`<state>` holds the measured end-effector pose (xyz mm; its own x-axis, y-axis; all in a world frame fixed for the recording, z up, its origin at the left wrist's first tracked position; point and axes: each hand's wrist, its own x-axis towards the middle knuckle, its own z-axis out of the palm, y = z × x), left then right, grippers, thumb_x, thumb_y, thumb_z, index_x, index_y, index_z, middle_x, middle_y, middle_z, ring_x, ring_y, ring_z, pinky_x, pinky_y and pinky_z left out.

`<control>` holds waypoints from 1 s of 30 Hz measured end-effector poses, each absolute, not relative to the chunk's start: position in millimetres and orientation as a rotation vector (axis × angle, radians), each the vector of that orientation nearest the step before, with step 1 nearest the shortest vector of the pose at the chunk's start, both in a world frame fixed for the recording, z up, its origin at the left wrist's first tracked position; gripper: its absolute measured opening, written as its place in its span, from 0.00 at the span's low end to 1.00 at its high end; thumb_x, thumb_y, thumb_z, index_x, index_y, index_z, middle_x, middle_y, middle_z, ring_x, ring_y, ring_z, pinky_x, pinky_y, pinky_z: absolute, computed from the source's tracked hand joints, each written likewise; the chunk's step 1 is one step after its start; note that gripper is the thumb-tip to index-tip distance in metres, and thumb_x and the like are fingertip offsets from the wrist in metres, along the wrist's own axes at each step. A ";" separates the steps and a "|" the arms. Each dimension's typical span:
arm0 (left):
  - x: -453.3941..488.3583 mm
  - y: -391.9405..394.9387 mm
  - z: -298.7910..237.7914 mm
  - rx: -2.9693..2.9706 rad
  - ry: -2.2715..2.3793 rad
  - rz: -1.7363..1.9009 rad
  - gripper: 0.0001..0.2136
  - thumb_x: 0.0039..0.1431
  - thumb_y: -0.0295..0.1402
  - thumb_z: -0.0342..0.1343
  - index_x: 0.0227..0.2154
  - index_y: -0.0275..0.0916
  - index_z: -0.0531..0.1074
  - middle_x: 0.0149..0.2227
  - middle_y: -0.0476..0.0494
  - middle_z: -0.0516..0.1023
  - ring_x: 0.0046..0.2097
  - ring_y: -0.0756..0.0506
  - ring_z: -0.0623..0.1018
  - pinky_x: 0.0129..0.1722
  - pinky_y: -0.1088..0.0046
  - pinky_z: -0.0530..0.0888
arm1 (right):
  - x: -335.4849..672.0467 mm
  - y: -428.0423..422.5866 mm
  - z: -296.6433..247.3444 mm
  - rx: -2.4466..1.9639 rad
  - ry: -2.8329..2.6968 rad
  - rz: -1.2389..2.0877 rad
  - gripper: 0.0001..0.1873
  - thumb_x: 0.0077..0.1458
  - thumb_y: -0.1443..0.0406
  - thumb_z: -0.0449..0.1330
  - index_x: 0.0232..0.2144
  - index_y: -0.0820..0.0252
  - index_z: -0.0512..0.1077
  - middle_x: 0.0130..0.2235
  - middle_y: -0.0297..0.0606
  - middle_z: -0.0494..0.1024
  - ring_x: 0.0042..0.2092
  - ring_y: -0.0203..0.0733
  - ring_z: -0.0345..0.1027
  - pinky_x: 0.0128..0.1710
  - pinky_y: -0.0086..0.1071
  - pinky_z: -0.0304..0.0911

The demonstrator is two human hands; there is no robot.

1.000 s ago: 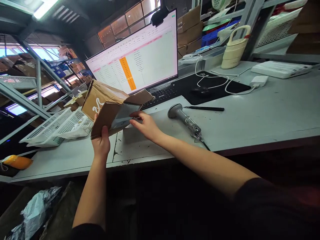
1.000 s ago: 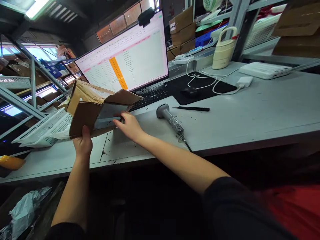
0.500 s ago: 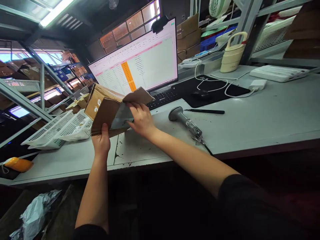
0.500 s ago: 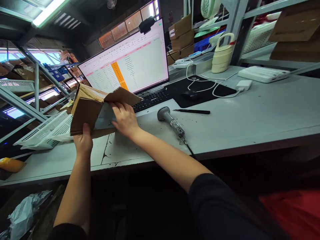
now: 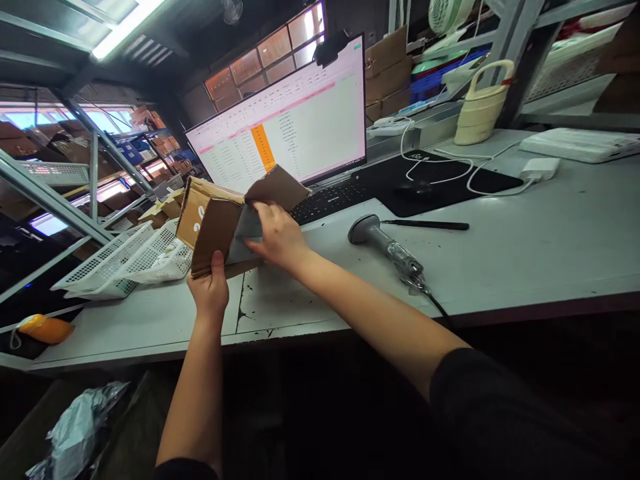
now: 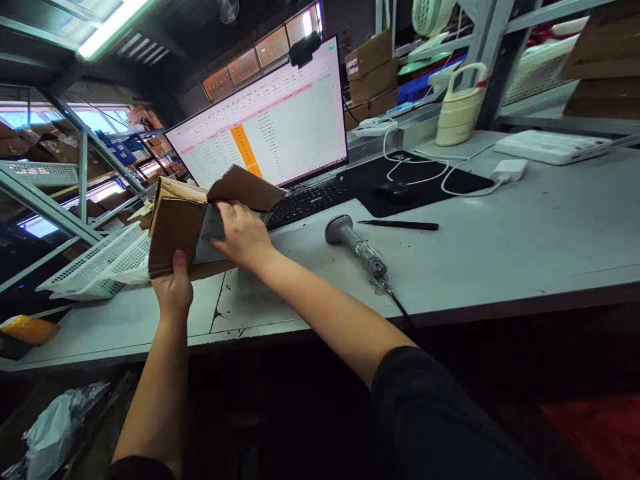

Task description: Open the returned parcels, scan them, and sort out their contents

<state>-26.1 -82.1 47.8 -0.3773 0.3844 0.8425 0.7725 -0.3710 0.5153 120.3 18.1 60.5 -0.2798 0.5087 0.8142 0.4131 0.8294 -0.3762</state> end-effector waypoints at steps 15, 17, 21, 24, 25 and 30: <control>-23.9 -84.8 42.7 -1.512 -1.516 -1.770 0.21 0.65 0.50 0.55 0.42 0.35 0.80 0.42 0.37 0.84 0.56 0.38 0.80 0.68 0.58 0.66 | 105.9 30.8 52.1 -0.668 -1.919 0.005 0.40 0.53 0.69 0.65 0.65 0.66 0.55 0.61 0.55 0.66 0.62 0.58 0.60 0.72 0.61 0.37; -21.8 -83.7 42.1 -1.506 -1.517 -1.756 0.20 0.65 0.49 0.55 0.43 0.36 0.79 0.44 0.37 0.84 0.57 0.38 0.79 0.66 0.59 0.68 | 106.4 30.9 51.6 -0.681 -1.921 -0.037 0.42 0.52 0.69 0.66 0.66 0.65 0.55 0.59 0.54 0.67 0.60 0.59 0.62 0.71 0.62 0.36; -17.0 -77.5 43.7 -1.486 -1.506 -1.779 0.20 0.65 0.49 0.55 0.42 0.36 0.79 0.43 0.37 0.83 0.59 0.38 0.78 0.64 0.60 0.71 | 111.6 29.5 46.5 -0.726 -1.887 -0.096 0.42 0.53 0.67 0.65 0.67 0.62 0.55 0.57 0.52 0.67 0.58 0.59 0.62 0.70 0.63 0.38; -12.9 -72.8 48.6 -1.496 -1.500 -1.787 0.20 0.65 0.50 0.55 0.39 0.36 0.78 0.39 0.37 0.83 0.60 0.37 0.77 0.64 0.59 0.72 | 116.3 28.4 40.6 -0.782 -1.853 -0.114 0.41 0.54 0.65 0.65 0.67 0.62 0.55 0.57 0.51 0.67 0.58 0.59 0.61 0.70 0.62 0.40; -11.6 -71.6 50.8 -1.505 -1.509 -1.781 0.20 0.65 0.51 0.54 0.38 0.37 0.78 0.39 0.38 0.83 0.59 0.37 0.77 0.63 0.59 0.72 | 117.6 28.3 38.8 -0.803 -1.840 -0.125 0.41 0.54 0.65 0.65 0.67 0.62 0.56 0.57 0.51 0.67 0.58 0.59 0.61 0.71 0.61 0.40; -7.3 -66.4 61.2 -1.547 -1.562 -1.742 0.22 0.65 0.52 0.53 0.40 0.37 0.78 0.41 0.37 0.84 0.57 0.37 0.79 0.63 0.58 0.72 | 122.6 30.4 34.5 -0.880 -1.805 -0.166 0.41 0.56 0.63 0.65 0.68 0.62 0.54 0.55 0.50 0.67 0.57 0.59 0.62 0.69 0.63 0.42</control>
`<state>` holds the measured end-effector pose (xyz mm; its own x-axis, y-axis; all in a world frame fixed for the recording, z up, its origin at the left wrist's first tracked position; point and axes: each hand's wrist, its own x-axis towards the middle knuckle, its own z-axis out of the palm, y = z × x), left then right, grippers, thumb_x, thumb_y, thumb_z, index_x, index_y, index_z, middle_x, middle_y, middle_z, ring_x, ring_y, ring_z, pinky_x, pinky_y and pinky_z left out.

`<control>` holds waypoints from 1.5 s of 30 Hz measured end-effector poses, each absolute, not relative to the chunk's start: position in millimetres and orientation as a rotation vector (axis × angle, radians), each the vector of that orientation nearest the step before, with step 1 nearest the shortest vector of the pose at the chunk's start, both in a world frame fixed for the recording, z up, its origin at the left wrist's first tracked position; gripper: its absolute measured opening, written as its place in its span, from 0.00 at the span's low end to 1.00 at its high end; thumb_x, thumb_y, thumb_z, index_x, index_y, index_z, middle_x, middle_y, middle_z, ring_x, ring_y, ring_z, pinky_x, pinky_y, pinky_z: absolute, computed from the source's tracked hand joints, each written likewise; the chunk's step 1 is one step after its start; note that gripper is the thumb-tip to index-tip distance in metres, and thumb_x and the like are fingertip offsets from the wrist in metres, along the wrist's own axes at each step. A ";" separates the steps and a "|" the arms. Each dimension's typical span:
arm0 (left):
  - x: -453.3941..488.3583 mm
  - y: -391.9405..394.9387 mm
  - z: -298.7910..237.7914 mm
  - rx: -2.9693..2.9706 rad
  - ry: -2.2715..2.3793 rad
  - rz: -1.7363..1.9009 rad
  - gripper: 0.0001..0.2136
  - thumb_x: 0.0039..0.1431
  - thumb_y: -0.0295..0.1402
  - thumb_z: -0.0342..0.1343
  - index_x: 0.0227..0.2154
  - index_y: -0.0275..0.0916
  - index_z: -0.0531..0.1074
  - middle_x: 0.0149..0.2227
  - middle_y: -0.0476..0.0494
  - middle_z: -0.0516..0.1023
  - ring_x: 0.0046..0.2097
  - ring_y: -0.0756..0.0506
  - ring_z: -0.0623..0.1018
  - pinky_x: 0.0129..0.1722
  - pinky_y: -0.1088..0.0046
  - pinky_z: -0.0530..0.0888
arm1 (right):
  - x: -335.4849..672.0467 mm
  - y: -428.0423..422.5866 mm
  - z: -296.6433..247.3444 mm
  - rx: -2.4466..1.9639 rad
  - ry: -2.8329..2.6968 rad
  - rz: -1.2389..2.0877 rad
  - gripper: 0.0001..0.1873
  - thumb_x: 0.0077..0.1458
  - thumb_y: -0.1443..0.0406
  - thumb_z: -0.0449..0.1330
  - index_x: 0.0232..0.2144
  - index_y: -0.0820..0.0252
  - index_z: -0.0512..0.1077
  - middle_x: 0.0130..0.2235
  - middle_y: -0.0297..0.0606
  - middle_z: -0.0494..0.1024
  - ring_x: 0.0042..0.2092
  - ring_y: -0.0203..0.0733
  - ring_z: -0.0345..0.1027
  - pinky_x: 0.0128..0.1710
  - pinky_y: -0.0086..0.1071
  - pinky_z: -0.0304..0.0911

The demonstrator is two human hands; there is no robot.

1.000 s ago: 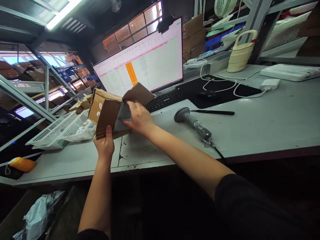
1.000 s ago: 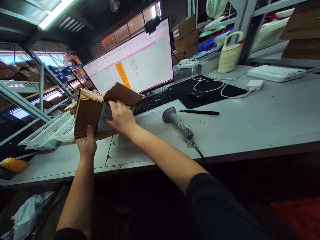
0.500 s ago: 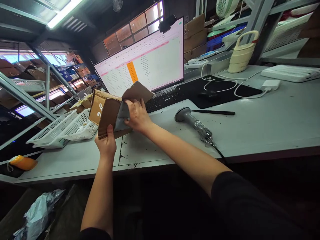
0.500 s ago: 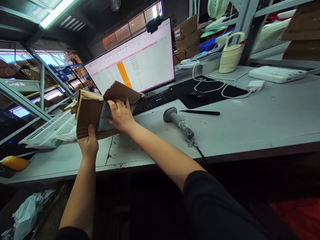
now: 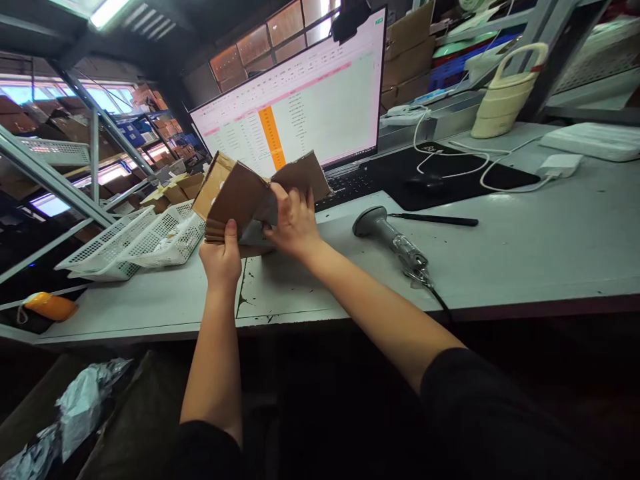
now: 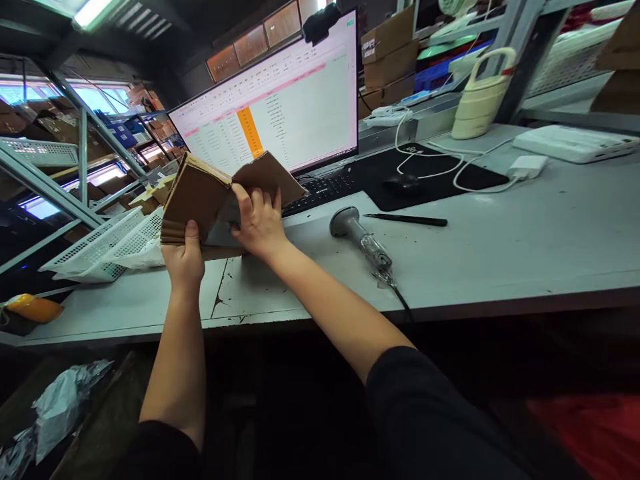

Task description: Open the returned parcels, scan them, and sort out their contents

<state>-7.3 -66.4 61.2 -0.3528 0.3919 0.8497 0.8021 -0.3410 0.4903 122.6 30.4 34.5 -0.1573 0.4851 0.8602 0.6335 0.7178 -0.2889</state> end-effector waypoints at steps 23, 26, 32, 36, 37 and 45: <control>-3.8 -57.5 76.2 -1.685 -1.671 -1.651 0.25 0.63 0.54 0.52 0.38 0.36 0.81 0.40 0.38 0.84 0.49 0.37 0.82 0.52 0.60 0.77 | 164.5 25.9 41.1 -0.975 -1.922 -0.251 0.33 0.58 0.52 0.68 0.59 0.62 0.66 0.49 0.50 0.74 0.51 0.58 0.64 0.55 0.52 0.55; -3.7 -60.2 77.1 -1.690 -1.712 -1.604 0.26 0.63 0.56 0.52 0.36 0.36 0.80 0.38 0.38 0.84 0.46 0.36 0.83 0.49 0.60 0.78 | 159.2 22.1 41.0 -0.988 -1.915 -0.140 0.32 0.59 0.57 0.67 0.60 0.63 0.65 0.51 0.51 0.75 0.51 0.58 0.66 0.52 0.48 0.57; -4.0 -62.1 77.4 -1.729 -1.684 -1.614 0.25 0.63 0.55 0.53 0.40 0.36 0.80 0.42 0.38 0.84 0.48 0.37 0.82 0.50 0.60 0.78 | 155.7 21.4 41.6 -0.941 -1.920 0.046 0.30 0.58 0.62 0.67 0.59 0.62 0.64 0.53 0.51 0.74 0.53 0.55 0.68 0.51 0.45 0.64; -2.3 -55.8 80.6 -1.713 -1.730 -1.601 0.26 0.61 0.57 0.52 0.35 0.36 0.79 0.36 0.38 0.83 0.45 0.37 0.81 0.48 0.61 0.77 | 161.3 25.9 33.4 -0.923 -1.883 0.068 0.29 0.57 0.63 0.66 0.57 0.64 0.65 0.54 0.53 0.72 0.53 0.57 0.68 0.52 0.46 0.66; -1.1 -54.4 81.4 -1.715 -1.745 -1.588 0.26 0.61 0.58 0.52 0.33 0.36 0.79 0.34 0.39 0.82 0.43 0.37 0.81 0.47 0.61 0.77 | 163.7 26.9 30.3 -0.907 -1.862 0.078 0.28 0.57 0.63 0.66 0.57 0.65 0.65 0.54 0.54 0.72 0.53 0.57 0.68 0.53 0.46 0.66; 21.8 -59.8 75.3 -1.677 -1.812 -1.402 0.28 0.63 0.60 0.47 0.28 0.39 0.77 0.29 0.39 0.80 0.36 0.37 0.80 0.36 0.65 0.72 | 170.1 27.1 26.1 -0.754 -1.572 0.396 0.24 0.58 0.54 0.65 0.50 0.59 0.63 0.49 0.48 0.76 0.51 0.52 0.71 0.52 0.44 0.67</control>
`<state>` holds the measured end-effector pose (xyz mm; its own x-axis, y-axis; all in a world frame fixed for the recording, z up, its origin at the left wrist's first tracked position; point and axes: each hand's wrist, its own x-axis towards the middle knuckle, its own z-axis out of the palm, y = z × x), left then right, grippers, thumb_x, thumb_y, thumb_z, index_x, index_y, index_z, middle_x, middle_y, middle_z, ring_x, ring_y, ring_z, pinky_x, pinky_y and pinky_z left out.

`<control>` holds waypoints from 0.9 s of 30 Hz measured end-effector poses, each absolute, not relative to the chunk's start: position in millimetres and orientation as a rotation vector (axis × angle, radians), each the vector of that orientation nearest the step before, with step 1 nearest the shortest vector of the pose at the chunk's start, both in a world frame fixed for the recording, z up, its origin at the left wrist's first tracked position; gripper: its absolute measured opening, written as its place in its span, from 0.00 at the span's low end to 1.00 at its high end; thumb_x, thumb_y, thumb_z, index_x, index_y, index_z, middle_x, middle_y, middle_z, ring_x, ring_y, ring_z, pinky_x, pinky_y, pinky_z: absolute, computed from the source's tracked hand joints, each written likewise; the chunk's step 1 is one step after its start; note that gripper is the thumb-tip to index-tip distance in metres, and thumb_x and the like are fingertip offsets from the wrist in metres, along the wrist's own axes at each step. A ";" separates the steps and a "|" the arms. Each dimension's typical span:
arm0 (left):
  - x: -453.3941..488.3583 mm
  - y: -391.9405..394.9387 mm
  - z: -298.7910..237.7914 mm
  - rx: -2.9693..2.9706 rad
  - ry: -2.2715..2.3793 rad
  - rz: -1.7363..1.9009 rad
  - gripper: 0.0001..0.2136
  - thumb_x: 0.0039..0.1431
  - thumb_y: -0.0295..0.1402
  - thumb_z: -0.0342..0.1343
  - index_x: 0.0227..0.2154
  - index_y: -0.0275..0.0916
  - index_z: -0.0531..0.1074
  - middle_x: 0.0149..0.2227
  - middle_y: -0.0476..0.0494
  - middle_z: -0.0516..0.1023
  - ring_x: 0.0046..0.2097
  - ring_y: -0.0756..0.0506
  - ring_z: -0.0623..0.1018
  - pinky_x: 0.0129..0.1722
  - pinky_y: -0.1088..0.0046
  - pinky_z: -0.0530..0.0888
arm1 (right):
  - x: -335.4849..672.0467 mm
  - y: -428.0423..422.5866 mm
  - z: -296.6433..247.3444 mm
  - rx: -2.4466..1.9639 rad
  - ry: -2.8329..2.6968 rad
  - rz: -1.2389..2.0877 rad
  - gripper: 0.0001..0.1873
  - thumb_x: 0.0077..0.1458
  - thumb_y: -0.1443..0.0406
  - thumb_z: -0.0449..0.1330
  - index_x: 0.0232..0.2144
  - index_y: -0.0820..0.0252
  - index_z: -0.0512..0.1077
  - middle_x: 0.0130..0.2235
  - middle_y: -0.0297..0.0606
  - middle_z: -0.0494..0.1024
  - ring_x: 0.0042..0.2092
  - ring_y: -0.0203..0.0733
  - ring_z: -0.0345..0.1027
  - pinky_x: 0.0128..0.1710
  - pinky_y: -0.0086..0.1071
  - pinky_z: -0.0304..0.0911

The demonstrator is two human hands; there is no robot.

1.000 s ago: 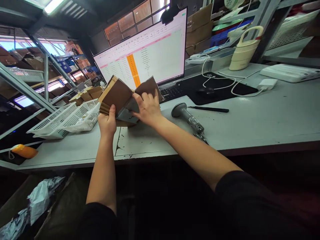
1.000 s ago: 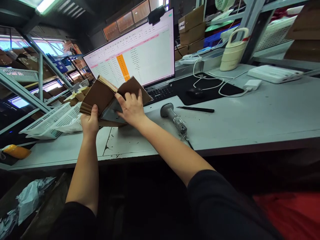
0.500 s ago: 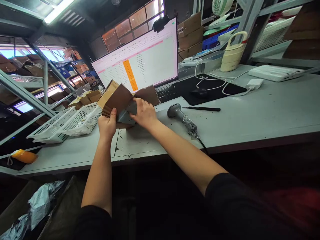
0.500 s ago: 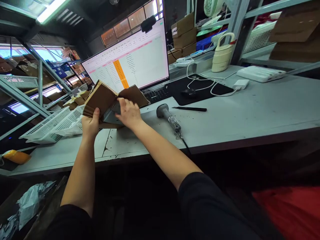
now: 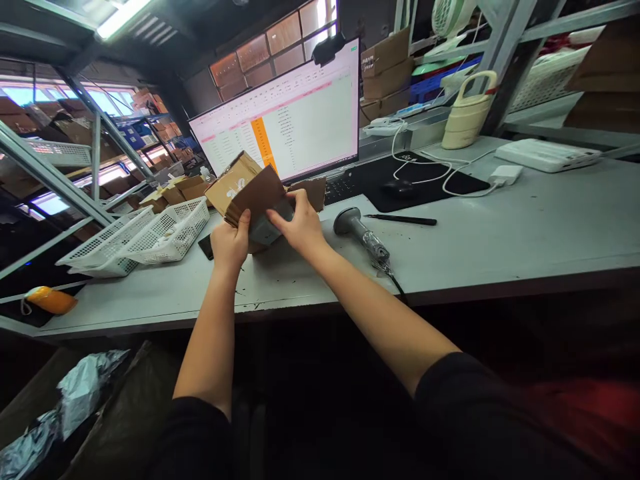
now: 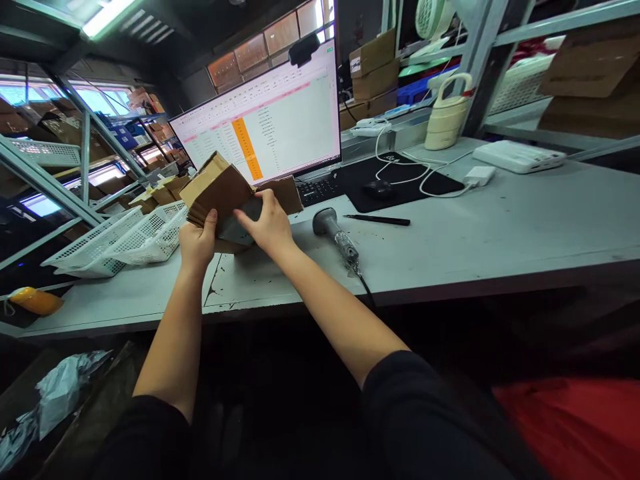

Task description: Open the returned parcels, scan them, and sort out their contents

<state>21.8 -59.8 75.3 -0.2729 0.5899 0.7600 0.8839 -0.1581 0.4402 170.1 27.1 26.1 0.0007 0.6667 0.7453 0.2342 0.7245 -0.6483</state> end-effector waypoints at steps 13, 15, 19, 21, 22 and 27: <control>29.8 -56.8 73.0 -1.615 -1.806 -1.353 0.28 0.65 0.58 0.46 0.38 0.39 0.80 0.33 0.35 0.82 0.39 0.35 0.81 0.37 0.63 0.71 | 154.7 51.4 24.7 -0.752 -1.337 0.619 0.15 0.58 0.54 0.62 0.38 0.58 0.66 0.41 0.42 0.77 0.45 0.46 0.72 0.48 0.40 0.68; 29.4 -53.9 75.3 -1.610 -1.830 -1.337 0.29 0.64 0.60 0.46 0.34 0.39 0.79 0.31 0.35 0.81 0.38 0.35 0.81 0.37 0.63 0.71 | 161.0 49.4 24.8 -0.748 -1.354 0.612 0.15 0.57 0.53 0.62 0.36 0.57 0.66 0.39 0.39 0.77 0.43 0.44 0.71 0.46 0.39 0.68; 29.0 -48.8 79.8 -1.622 -1.834 -1.316 0.29 0.65 0.60 0.45 0.31 0.39 0.77 0.31 0.34 0.80 0.39 0.34 0.81 0.37 0.63 0.70 | 168.7 39.8 25.7 -0.808 -1.342 0.592 0.15 0.57 0.53 0.63 0.32 0.56 0.66 0.35 0.37 0.76 0.39 0.43 0.70 0.43 0.37 0.66; 29.3 -46.1 82.1 -1.646 -1.819 -1.304 0.27 0.65 0.58 0.46 0.33 0.39 0.78 0.32 0.35 0.81 0.40 0.34 0.81 0.38 0.64 0.70 | 171.2 34.6 26.4 -0.854 -1.337 0.570 0.14 0.57 0.53 0.63 0.31 0.56 0.66 0.34 0.37 0.76 0.38 0.43 0.70 0.42 0.37 0.66; 29.5 -44.9 83.1 -1.653 -1.823 -1.295 0.26 0.66 0.57 0.47 0.33 0.39 0.78 0.32 0.35 0.81 0.40 0.34 0.81 0.38 0.64 0.70 | 172.7 32.6 26.8 -0.875 -1.339 0.561 0.14 0.58 0.54 0.62 0.31 0.56 0.67 0.34 0.37 0.77 0.38 0.43 0.70 0.42 0.36 0.66; 26.6 -44.1 84.3 -1.629 -1.888 -1.293 0.24 0.66 0.55 0.50 0.30 0.39 0.77 0.31 0.35 0.80 0.41 0.34 0.81 0.39 0.64 0.70 | 186.6 31.4 30.5 -0.903 -1.400 0.559 0.13 0.63 0.55 0.57 0.34 0.57 0.74 0.37 0.39 0.81 0.40 0.45 0.74 0.43 0.37 0.66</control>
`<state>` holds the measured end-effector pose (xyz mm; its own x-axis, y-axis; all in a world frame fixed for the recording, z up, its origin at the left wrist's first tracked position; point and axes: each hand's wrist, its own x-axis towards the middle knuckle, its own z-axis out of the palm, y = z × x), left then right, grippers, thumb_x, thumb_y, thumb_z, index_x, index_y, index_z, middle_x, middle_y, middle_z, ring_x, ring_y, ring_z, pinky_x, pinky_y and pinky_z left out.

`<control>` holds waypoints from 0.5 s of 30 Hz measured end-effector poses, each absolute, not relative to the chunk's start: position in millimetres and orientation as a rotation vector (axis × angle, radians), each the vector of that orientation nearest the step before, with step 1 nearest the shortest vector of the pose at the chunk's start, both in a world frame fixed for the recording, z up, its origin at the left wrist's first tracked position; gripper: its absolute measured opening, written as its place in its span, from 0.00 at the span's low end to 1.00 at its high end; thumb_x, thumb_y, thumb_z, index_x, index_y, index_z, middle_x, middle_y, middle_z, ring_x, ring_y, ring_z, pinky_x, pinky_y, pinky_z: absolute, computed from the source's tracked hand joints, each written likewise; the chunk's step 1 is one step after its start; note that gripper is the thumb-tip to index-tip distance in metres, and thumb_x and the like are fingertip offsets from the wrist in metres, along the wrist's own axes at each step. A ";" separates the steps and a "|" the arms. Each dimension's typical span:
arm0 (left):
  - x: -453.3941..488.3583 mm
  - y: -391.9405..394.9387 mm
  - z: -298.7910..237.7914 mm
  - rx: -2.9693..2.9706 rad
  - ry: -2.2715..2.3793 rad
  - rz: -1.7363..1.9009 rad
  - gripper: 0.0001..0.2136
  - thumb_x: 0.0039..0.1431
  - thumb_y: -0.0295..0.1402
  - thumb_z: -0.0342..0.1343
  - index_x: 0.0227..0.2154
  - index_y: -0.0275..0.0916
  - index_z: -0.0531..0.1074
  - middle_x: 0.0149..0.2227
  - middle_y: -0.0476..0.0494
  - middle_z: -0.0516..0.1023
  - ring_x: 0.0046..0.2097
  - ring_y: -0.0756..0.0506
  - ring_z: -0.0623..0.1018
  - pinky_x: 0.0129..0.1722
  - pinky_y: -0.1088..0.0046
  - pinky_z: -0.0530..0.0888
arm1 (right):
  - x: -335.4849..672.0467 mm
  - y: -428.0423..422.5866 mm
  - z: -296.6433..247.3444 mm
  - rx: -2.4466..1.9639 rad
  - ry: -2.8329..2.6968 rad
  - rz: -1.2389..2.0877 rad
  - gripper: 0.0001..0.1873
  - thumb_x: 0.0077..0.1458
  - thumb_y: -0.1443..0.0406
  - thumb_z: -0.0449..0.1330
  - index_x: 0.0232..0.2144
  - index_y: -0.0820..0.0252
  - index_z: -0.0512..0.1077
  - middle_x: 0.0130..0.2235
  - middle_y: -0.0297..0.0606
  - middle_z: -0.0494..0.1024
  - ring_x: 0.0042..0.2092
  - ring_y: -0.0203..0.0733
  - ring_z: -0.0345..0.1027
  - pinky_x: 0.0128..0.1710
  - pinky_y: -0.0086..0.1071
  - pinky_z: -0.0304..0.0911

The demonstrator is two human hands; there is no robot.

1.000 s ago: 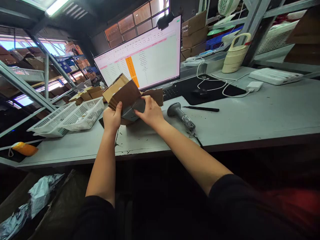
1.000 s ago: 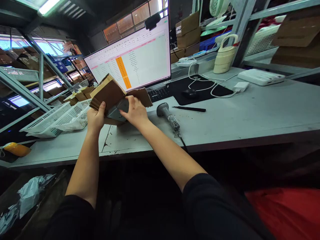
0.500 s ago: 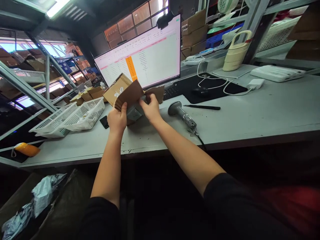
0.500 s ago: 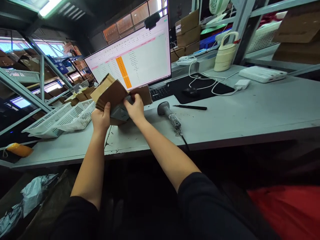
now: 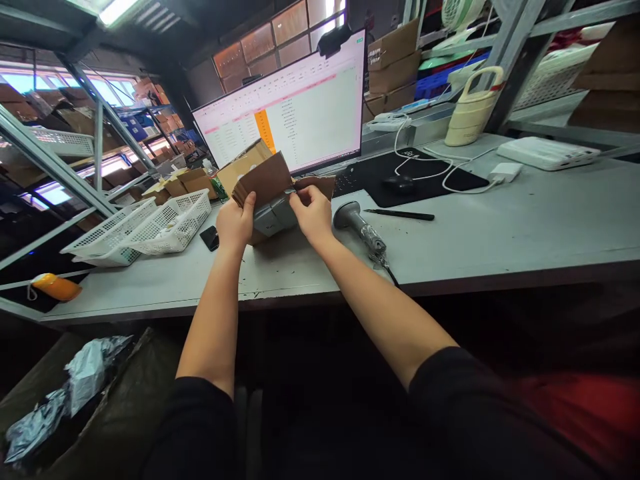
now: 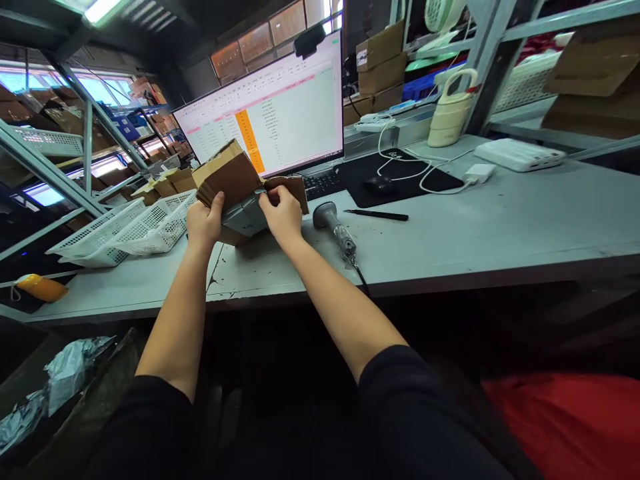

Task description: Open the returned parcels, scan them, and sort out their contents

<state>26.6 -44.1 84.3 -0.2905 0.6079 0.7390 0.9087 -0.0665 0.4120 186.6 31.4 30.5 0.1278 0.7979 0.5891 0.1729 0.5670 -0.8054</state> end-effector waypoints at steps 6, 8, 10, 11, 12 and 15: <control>24.0 -58.7 71.4 -1.609 -1.850 -1.256 0.28 0.66 0.57 0.45 0.31 0.38 0.78 0.30 0.35 0.81 0.37 0.35 0.81 0.35 0.66 0.68 | 195.9 27.5 36.8 -0.774 -1.553 0.499 0.13 0.64 0.59 0.60 0.46 0.58 0.79 0.46 0.39 0.84 0.48 0.47 0.77 0.49 0.38 0.68; 25.3 -63.6 67.6 -1.617 -1.822 -1.253 0.28 0.67 0.57 0.44 0.37 0.38 0.79 0.35 0.33 0.83 0.40 0.34 0.82 0.36 0.65 0.68 | 194.5 23.2 38.3 -0.759 -1.571 0.430 0.15 0.64 0.62 0.59 0.51 0.59 0.78 0.51 0.41 0.82 0.52 0.47 0.76 0.52 0.38 0.67; 26.1 -66.8 65.8 -1.632 -1.800 -1.265 0.29 0.67 0.57 0.43 0.43 0.38 0.79 0.40 0.32 0.83 0.43 0.33 0.82 0.38 0.65 0.69 | 195.2 21.6 40.6 -0.784 -1.632 0.311 0.17 0.66 0.63 0.58 0.54 0.61 0.77 0.53 0.42 0.81 0.53 0.48 0.75 0.52 0.37 0.67; 25.9 -67.5 65.7 -1.637 -1.795 -1.271 0.29 0.67 0.57 0.43 0.45 0.38 0.79 0.41 0.32 0.83 0.44 0.33 0.82 0.38 0.64 0.69 | 196.9 22.4 42.4 -0.804 -1.694 0.228 0.17 0.67 0.63 0.56 0.54 0.61 0.77 0.53 0.43 0.81 0.53 0.48 0.75 0.50 0.37 0.67; 25.2 -67.4 66.1 -1.641 -1.795 -1.277 0.30 0.67 0.58 0.43 0.45 0.38 0.79 0.41 0.32 0.83 0.45 0.33 0.82 0.39 0.64 0.70 | 199.5 24.4 45.0 -0.822 -1.775 0.129 0.17 0.68 0.61 0.55 0.53 0.61 0.77 0.52 0.44 0.81 0.51 0.49 0.76 0.48 0.38 0.66; 20.8 -63.4 70.0 -1.637 -1.804 -1.298 0.30 0.65 0.59 0.44 0.43 0.38 0.79 0.37 0.33 0.83 0.43 0.33 0.82 0.39 0.64 0.71 | 208.3 34.5 57.8 -0.848 -2.037 -0.201 0.22 0.72 0.60 0.47 0.50 0.64 0.78 0.47 0.49 0.82 0.44 0.50 0.76 0.38 0.37 0.62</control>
